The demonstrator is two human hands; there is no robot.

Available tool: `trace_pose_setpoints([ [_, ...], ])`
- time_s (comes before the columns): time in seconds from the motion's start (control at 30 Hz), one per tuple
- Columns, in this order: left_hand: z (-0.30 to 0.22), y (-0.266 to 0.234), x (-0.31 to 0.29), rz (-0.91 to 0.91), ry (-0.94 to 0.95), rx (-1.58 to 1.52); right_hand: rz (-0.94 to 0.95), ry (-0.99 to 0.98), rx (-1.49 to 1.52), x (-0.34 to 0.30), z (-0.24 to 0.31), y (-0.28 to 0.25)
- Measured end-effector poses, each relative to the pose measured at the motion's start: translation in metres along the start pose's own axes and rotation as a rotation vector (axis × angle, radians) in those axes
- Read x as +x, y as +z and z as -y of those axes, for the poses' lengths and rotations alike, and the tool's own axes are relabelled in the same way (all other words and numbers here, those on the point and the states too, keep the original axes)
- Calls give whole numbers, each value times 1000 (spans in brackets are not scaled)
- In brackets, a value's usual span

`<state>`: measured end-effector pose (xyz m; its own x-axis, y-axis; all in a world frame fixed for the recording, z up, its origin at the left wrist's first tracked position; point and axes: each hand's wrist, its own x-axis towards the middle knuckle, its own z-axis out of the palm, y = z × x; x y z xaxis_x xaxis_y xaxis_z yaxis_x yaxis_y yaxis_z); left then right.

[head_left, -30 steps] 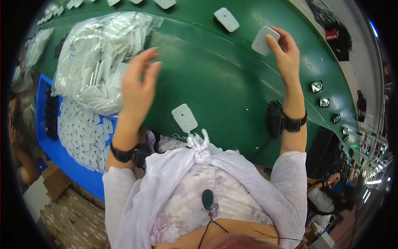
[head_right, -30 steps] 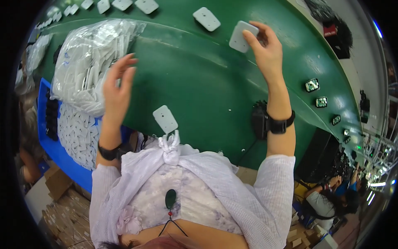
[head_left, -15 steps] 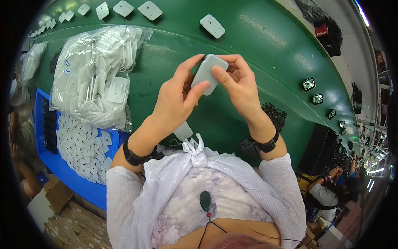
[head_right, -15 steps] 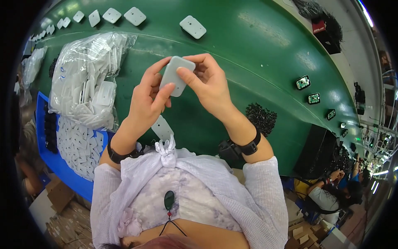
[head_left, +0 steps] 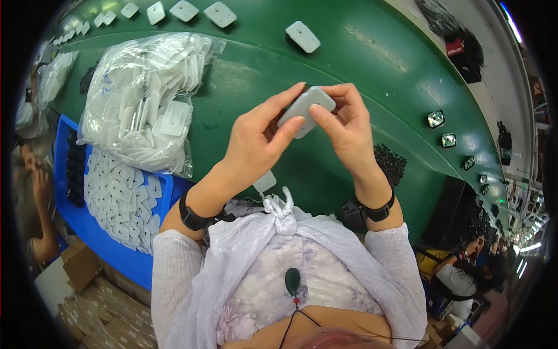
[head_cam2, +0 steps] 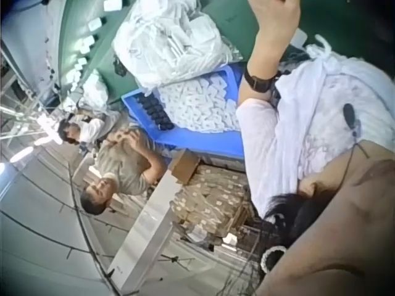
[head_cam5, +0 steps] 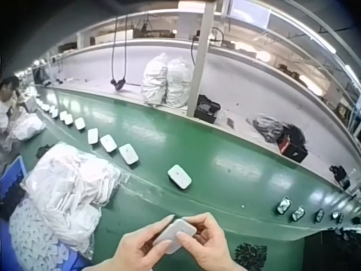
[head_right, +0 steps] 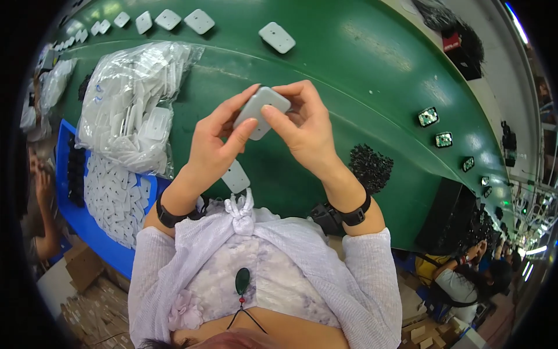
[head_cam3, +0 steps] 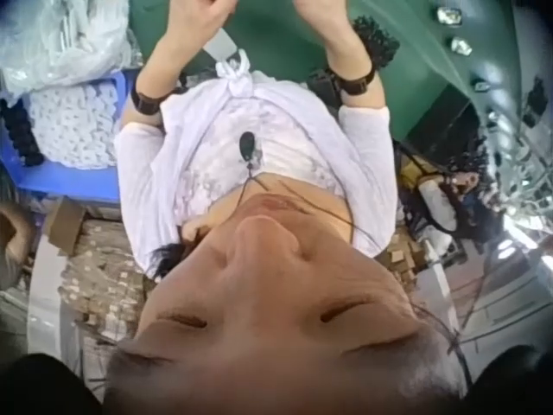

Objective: The person picks up a white plastic plate, inserts a small black component into it, and then fits a black plastic housing over the plate. The person then places the assembled unit onto the green conveyor belt and repeats the process.

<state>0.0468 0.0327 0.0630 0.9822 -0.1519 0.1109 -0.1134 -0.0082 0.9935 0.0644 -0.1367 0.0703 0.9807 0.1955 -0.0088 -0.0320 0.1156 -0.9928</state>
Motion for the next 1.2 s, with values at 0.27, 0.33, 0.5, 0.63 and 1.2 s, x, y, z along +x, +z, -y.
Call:
trace_pose_setpoints([
  [0.27,5,1,-1,-3,112,106,-14,0,19,-3,1,-1],
  [0.33,4,1,0,7,96,114,4,-21,16,-1,-2,-3],
  [0.5,3,-21,1,-23,159,426,-33,-115,-189,27,4,-22],
  [0.63,19,-92,-3,-376,186,1159,-104,-186,-712,83,-1,-96],
  [1.2,38,-138,-31,-301,112,1375,63,108,-990,160,-8,-185],
])
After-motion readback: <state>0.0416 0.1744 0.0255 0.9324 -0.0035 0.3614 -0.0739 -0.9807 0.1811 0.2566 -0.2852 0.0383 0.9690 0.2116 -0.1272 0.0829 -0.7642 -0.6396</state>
